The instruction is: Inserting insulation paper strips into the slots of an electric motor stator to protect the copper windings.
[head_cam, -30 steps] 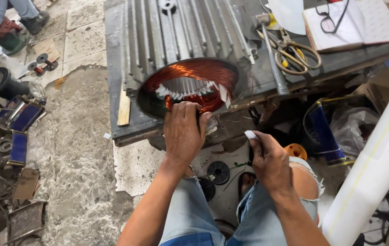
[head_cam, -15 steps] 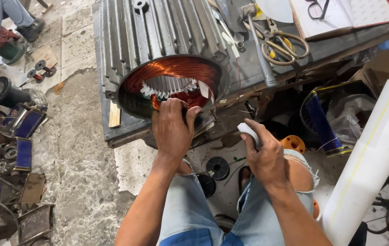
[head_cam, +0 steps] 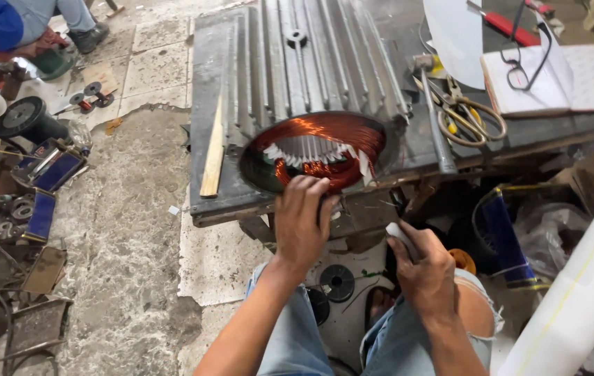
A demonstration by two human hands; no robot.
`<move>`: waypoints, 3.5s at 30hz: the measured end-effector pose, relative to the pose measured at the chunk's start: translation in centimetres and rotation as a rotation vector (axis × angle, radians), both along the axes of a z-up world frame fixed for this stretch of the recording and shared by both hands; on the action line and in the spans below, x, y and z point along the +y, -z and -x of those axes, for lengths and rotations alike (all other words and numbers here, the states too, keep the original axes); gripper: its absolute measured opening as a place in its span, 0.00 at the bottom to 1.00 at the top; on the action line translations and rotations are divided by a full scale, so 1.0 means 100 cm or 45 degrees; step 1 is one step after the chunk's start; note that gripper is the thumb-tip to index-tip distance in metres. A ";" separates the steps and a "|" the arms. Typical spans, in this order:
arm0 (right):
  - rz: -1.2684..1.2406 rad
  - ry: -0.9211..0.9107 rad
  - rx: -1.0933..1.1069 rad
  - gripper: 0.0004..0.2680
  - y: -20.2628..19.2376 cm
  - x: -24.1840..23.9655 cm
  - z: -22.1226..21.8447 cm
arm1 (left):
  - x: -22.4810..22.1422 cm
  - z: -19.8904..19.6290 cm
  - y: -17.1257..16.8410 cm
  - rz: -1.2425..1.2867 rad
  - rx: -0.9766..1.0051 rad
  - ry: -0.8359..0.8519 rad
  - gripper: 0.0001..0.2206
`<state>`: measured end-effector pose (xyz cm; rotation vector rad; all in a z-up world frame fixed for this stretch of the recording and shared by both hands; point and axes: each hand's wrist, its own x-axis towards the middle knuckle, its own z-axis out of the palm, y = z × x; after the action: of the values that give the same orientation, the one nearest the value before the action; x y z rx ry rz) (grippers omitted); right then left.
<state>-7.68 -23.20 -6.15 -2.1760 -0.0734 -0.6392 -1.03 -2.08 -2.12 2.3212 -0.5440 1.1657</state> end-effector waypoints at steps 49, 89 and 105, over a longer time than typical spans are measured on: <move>1.112 0.440 -0.660 0.04 -0.079 0.116 -0.069 | 0.008 0.021 -0.017 1.904 0.757 0.916 0.28; 1.170 0.476 -0.316 0.12 -0.075 0.125 -0.078 | 0.031 0.026 -0.031 2.007 0.918 0.750 0.10; 1.226 0.527 -0.257 0.05 -0.067 0.123 -0.090 | 0.034 0.025 -0.030 2.003 0.938 0.775 0.10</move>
<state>1.36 -10.90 0.59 -3.0761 -0.0388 -1.2440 -3.57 1.29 0.84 0.8968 0.0476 0.1235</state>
